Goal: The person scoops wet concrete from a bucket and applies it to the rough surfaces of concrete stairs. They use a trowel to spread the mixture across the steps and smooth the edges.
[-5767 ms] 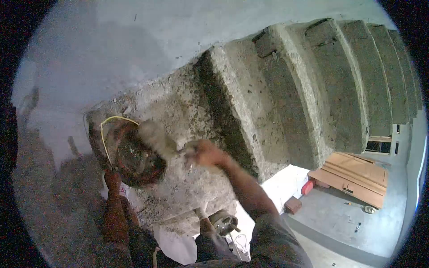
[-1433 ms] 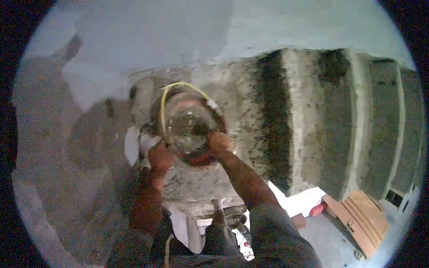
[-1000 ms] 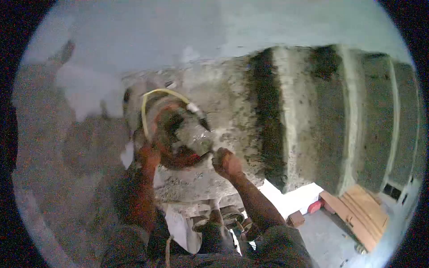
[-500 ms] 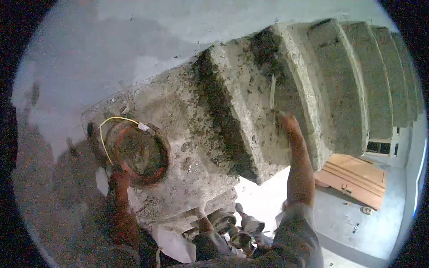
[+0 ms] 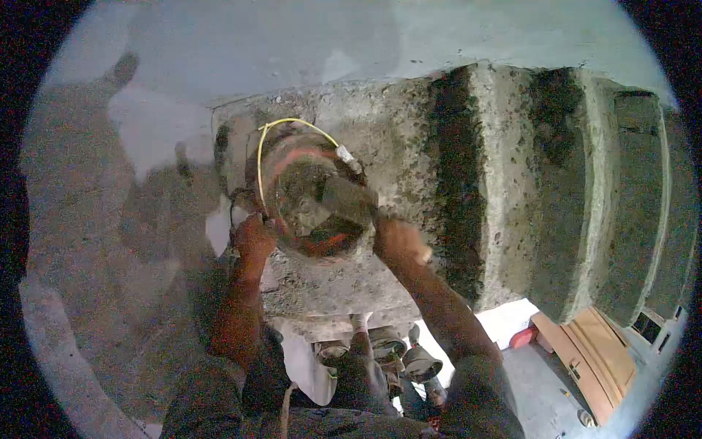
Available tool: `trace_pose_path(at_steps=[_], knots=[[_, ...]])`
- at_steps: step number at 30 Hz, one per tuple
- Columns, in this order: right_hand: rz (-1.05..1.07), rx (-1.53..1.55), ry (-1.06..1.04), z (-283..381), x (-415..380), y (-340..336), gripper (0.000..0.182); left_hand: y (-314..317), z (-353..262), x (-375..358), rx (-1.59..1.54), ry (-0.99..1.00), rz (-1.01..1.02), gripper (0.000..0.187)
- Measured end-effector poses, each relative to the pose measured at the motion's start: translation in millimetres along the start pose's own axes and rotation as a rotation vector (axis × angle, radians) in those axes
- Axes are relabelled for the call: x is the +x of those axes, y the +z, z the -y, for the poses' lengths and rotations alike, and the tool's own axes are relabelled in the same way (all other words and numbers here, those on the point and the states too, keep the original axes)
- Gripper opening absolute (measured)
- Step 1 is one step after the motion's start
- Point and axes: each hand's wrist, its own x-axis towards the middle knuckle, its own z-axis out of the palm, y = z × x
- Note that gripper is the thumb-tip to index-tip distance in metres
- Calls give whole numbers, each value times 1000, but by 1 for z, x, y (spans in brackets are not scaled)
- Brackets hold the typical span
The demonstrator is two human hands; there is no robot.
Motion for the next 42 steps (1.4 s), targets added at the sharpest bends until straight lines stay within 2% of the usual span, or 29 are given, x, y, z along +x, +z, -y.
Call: trace_pose_path(at_steps=[1, 3, 6, 7, 9, 11, 12, 13, 15, 16, 17, 19, 20, 21, 22, 23, 25, 27, 29, 31, 33, 35, 36, 37, 38, 39, 40, 41, 42], knots=[[57, -38, 34, 11, 17, 2, 24, -1, 1, 0, 22, 62, 14, 31], [-41, 85, 59, 8, 79, 73, 25, 5, 3, 4, -1, 89, 7, 31], [60, 4, -33, 40, 89, 78, 29, 3, -6, -1, -33, 10, -18, 29], [65, 7, -33, 44, 84, 77, 29, 4, -4, -3, -9, 67, -29, 28], [106, -11, -162, 47, 73, 69, 29, 4, -4, -3, 6, 123, -44, 26], [75, 68, -141, 31, 61, 81, 28, 1, -7, -2, 22, 70, -31, 24], [48, 153, -117, 24, 53, 86, 28, 29, 14, 12, 16, 69, -33, 24], [51, 147, -114, 24, 41, 79, 28, 84, 51, 35, -164, 71, -71, 25], [51, 258, -156, 24, 8, 48, 33, 71, 42, 30, -210, -69, -12, 28], [-170, 349, -355, -7, 17, 102, 36, 24, 12, 16, -73, -197, 82, 30], [-197, 339, -316, -14, 6, 95, 36, 56, 43, 29, -78, -135, 7, 32], [-237, 315, -334, -29, -23, 69, 42, 17, 19, 8, -222, 96, -125, 43], [-264, 300, -275, -50, -35, 58, 42, 49, 33, 26, -148, -87, -83, 47], [-187, 440, -286, -68, -43, 47, 38, 18, 16, 15, 133, -58, 6, 49], [-111, 582, -316, -82, -45, 37, 35, 27, 19, 19, 144, -145, -37, 47], [0, 671, -164, -107, -46, 23, 31, 29, 20, 21, 135, -124, -40, 47], [-126, 852, -20, -178, -43, 8, 21, 30, 25, 21, 49, -26, -61, 50], [-336, 1257, 323, -266, -34, 7, 35, 40, 33, 16, -36, 47, -251, 48], [-579, 1790, 241, -297, -60, -1, 41, 42, 38, 20, 67, 62, -200, 46], [-446, 1621, 346, -317, -101, 23, 37, 23, 20, 12, 11, 9, -171, 43], [-441, 1362, 439, -299, -142, 58, 32, 18, 3, 2, -83, -71, -156, 41], [-269, 1610, 329, -253, -165, 71, 39, 26, 11, 7, -188, -20, -215, 43], [-183, 1513, 349, -218, -168, 60, 38, 35, 21, 15, -204, -34, -254, 43], [-85, 1412, 357, -188, -166, 54, 37, 26, 17, 11, -84, -37, -194, 44], [-93, 1414, 304, -178, -148, 82, 39, 17, 7, 6, 35, -54, -131, 44], [-53, 1029, 70, -160, -133, 81, 39, 18, 9, 7, -30, -38, -122, 43], [-100, 653, -142, -140, -118, 80, 41, 28, 17, 14, -96, -22, -113, 41], [-173, 350, -271, -93, -101, 49, 39, 51, 33, 26, -56, -53, -105, 41], [-153, 365, -300, -65, -79, 44, 39, 67, 46, 36, -22, -73, -94, 40]])
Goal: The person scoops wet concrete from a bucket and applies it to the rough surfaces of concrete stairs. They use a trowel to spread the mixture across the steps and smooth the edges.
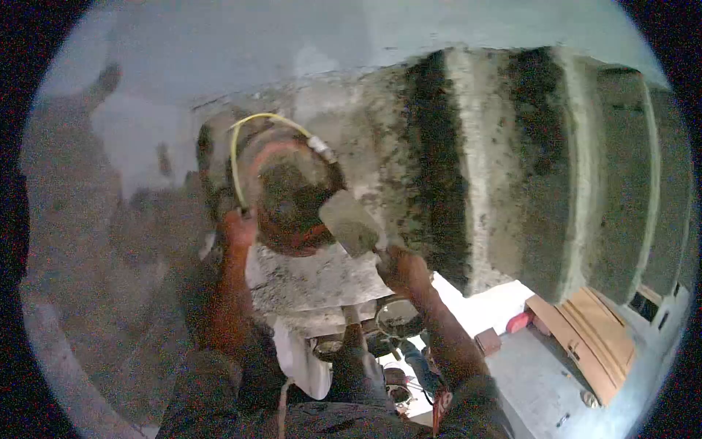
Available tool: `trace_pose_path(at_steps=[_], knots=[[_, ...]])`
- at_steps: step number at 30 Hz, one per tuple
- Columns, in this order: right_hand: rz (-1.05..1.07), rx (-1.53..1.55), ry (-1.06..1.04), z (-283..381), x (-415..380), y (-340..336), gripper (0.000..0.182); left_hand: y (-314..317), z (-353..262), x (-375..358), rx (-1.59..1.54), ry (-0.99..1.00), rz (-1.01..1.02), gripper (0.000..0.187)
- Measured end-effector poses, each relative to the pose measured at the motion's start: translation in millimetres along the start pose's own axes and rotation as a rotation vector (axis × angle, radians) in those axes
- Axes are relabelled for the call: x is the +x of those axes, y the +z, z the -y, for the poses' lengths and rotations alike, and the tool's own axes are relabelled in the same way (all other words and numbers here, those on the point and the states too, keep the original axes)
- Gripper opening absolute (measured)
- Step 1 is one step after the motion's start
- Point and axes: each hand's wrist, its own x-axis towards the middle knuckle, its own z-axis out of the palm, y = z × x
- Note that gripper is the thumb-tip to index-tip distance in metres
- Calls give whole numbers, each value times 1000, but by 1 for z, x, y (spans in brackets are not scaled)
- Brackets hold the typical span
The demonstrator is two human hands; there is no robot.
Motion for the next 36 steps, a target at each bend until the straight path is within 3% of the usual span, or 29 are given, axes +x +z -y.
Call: trace_pose_path(at_steps=[2, 4, 6, 8, 10, 14, 17, 19, 20, 23, 24, 25, 27, 28, 29, 30, 31, 33, 34, 35, 36], knots=[[163, -366, 166, 26, 46, 11, 29, -52, -30, -21, 4, 5, 23, 40], [30, -619, 81, 34, 76, 29, 23, -66, -41, -26, -7, 30, 59, 39], [110, -631, 119, 29, 121, 40, 23, -58, -35, -23, 78, 173, 75, 39], [185, -643, 153, 28, 148, 55, 22, -73, -48, -31, 25, 158, 106, 39], [194, -496, 279, 29, 157, 70, 24, -76, -55, -37, -29, 146, 141, 40], [286, -441, 285, 19, 143, 75, 30, -75, -67, -37, -95, 153, 201, 41], [177, -212, 282, 22, 107, 76, 38, -80, -67, -39, -7, 156, 149, 40], [54, -1, 161, 30, 83, 62, 39, -68, -54, -31, -31, 103, 126, 40], [0, 43, 173, 24, 78, 72, 37, -63, -45, -23, 85, 39, 237, 43], [-78, -10, 161, 9, 53, 66, 36, -19, 11, -1, -72, 132, 90, 38], [-96, 38, 165, 10, 44, 48, 38, -57, -14, -17, -102, 111, 161, 37], [-113, 90, 162, 11, 35, 27, 41, -7, 37, 10, -121, 311, 63, 38], [-106, 264, 208, -12, 14, -12, 38, 19, 46, 27, 13, 144, -38, 38], [-83, 365, 245, -28, 5, -37, 35, 3, 24, 13, 5, 155, -40, 38], [-214, 191, 139, -62, -1, -51, 31, -31, -4, -9, 73, 156, -21, 39], [-216, 418, 230, -95, -11, -74, 33, -51, -20, -22, 146, 158, -6, 40], [-284, 704, 636, -56, -19, -136, 26, -48, -20, -19, 147, 160, -11, 40], [-495, 889, 409, -203, -53, -108, 31, -36, -11, -15, 143, 107, 19, 43], [-538, 1235, 447, -183, -68, -133, 45, -38, -18, -16, 138, 114, 19, 43], [-484, 964, 427, -207, -92, -124, 44, -37, -18, -15, 125, 113, 5, 44], [-510, 975, 532, -186, -103, -116, 42, -36, -17, -13, 108, 112, 13, 45]])
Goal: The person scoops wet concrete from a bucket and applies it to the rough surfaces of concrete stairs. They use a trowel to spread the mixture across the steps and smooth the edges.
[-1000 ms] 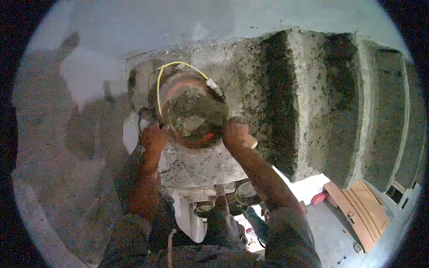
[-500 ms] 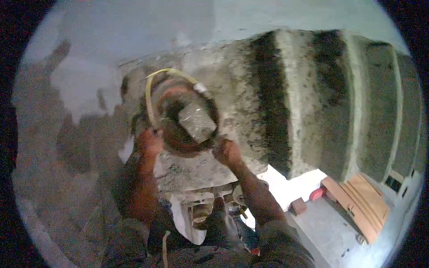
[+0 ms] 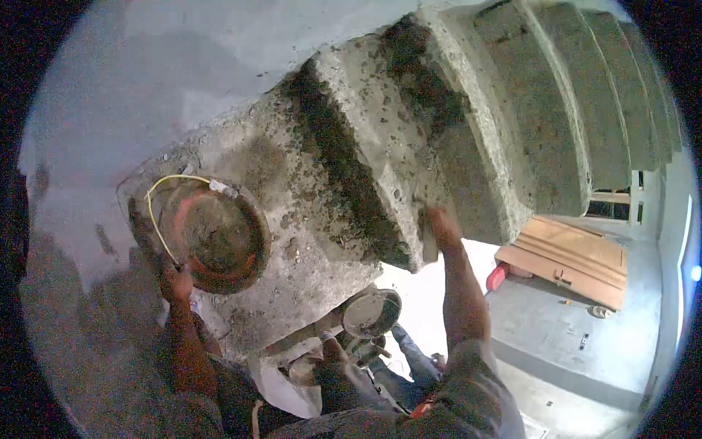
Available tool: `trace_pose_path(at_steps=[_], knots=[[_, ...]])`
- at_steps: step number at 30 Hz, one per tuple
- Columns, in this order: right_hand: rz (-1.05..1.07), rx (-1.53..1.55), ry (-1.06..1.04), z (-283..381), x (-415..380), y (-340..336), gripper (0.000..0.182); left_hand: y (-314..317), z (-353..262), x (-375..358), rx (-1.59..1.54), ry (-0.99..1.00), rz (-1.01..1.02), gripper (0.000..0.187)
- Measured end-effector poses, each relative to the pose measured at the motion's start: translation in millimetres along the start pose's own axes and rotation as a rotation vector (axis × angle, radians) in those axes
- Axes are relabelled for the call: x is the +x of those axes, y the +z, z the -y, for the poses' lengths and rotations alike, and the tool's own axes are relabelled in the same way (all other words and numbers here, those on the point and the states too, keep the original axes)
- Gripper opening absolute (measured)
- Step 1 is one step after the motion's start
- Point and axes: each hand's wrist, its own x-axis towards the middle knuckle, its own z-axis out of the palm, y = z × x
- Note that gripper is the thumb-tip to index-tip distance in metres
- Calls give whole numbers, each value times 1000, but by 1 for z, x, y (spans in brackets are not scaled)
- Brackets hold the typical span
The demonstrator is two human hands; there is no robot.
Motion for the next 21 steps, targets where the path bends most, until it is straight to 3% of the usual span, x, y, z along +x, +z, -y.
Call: trace_pose_path(at_steps=[2, 3, 4, 7, 9, 12, 14, 15, 16, 18, 19, 20, 21], knots=[[-142, 144, 102, -27, -36, 14, 33, 6, 6, 3, -59, -2, 19, 47], [-112, 43, 91, -52, -41, 16, 27, 7, 8, 6, -102, 8, 41, 49], [-107, 33, 224, -9, -73, 60, 26, 7, 9, 7, -145, 11, 73, 50], [100, -480, 218, -12, -76, 132, 39, -1, 4, 8, -262, -27, 194, 54], [267, -930, -438, 7, -67, 187, 38, 3, -1, -1, -335, -57, 154, 61], [330, -1275, -379, 15, -29, 264, 37, 5, -11, -1, -271, -21, 169, 66], [222, -1607, -747, -4, 14, 295, 38, -14, -29, -11, -274, 41, 204, 69], [146, -1711, -1147, -6, 31, 306, 39, -17, -37, -13, -277, 39, 201, 69], [149, -1712, -1148, 7, 40, 317, 39, -19, -45, -17, -293, 37, 202, 73], [-30, -1862, -1358, 24, 47, 331, 34, -29, -52, -26, -378, 76, 241, 81], [-18, -1864, -1357, 16, 49, 333, 34, -26, -53, -27, -378, 68, 248, 81], [238, -1750, -904, 5, 55, 333, 32, -24, -56, -26, -369, 30, 272, 71], [362, -1671, -687, 7, 52, 331, 31, -24, -58, -25, -361, -4, 293, 63]])
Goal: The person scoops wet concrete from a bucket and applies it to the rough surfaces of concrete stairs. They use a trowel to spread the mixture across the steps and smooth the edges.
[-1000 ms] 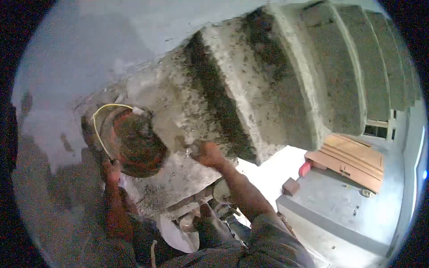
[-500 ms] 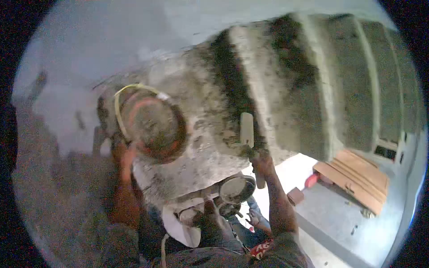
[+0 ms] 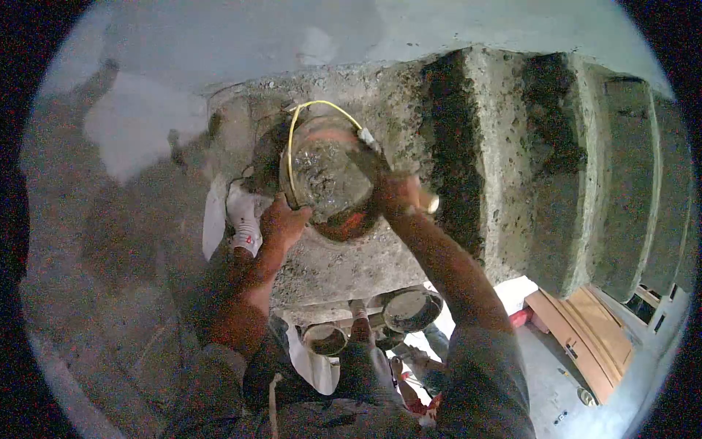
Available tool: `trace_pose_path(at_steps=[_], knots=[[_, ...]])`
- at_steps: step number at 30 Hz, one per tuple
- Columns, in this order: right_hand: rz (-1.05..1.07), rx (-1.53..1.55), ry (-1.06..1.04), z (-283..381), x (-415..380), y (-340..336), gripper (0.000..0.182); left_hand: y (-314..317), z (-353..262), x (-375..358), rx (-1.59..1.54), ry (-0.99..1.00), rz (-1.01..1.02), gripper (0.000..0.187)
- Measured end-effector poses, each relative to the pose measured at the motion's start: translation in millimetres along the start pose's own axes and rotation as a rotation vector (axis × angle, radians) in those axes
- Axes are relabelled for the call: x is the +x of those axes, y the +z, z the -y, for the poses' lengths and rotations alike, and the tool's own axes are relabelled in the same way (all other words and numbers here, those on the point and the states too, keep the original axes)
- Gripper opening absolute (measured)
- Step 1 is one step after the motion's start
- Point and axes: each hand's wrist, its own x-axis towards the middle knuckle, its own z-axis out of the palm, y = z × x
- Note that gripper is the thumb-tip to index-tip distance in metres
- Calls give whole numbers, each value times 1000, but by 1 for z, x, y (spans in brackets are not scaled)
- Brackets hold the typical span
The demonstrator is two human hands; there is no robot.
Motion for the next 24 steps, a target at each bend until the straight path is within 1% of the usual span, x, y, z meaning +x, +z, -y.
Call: trace_pose_path(at_steps=[1, 3, 4, 6, 7, 8, 9, 10, 12, 13, 14, 15, 16, 17, 18, 20, 21, 22, 23, 24], knots=[[152, 153, 75, 2, -3, -7, 30, 0, -3, -1, -6, 3, -3, 63], [295, 113, 103, 15, -30, -18, 28, -3, -4, -3, 51, -23, -18, 60], [294, 112, 100, 19, -38, -14, 28, -2, -3, -1, 49, -24, -20, 60], [296, 245, 208, 25, -56, 8, 31, 2, -1, 0, 7, 17, -27, 57], [296, 246, 210, 26, -61, 24, 31, 4, -2, 0, 9, 19, -27, 57], [240, 349, 248, 28, -65, 40, 33, 7, -4, 0, 44, 52, -76, 55], [211, 404, 268, 31, -67, 39, 34, 8, -6, 1, 79, 86, -126, 52], [180, 459, 287, 33, -69, 39, 35, 10, -4, 4, 85, 88, -128, 52], [13, 794, 182, 33, -84, 34, 40, 18, 3, 8, -101, 45, -64, 47], [-55, 857, 141, 27, -88, 50, 40, 19, 9, 7, -122, 155, -138, 52], [-150, 741, 62, 21, -89, 77, 39, 20, 19, 16, -120, 162, -135, 51], [-49, 595, 234, 21, -101, 29, 38, 22, 28, 25, -118, 168, -131, 51], [-99, 697, 171, 6, -111, 33, 40, 21, 30, 30, -416, 111, -74, 52], [-139, 708, 211, -4, -121, 20, 42, 31, 52, 41, -316, 207, -231, 52], [-158, 686, 261, -25, -136, 5, 42, 19, 46, 44, -27, 61, -188, 54], [-9, 967, 219, -66, -150, -17, 41, 24, 61, 53, 1, 35, -273, 56], [13, 1084, 278, -99, -155, 1, 37, 22, 51, 50, -2, 42, -273, 56], [-84, 1241, 391, -131, -162, 16, 34, 12, 38, 38, 3, 34, -231, 57], [28, 1387, 609, -159, -171, -12, 30, 7, 31, 31, 12, 22, -188, 58], [-147, 1502, 574, -192, -190, 6, 27, 25, 59, 51, 18, 22, -186, 58]])
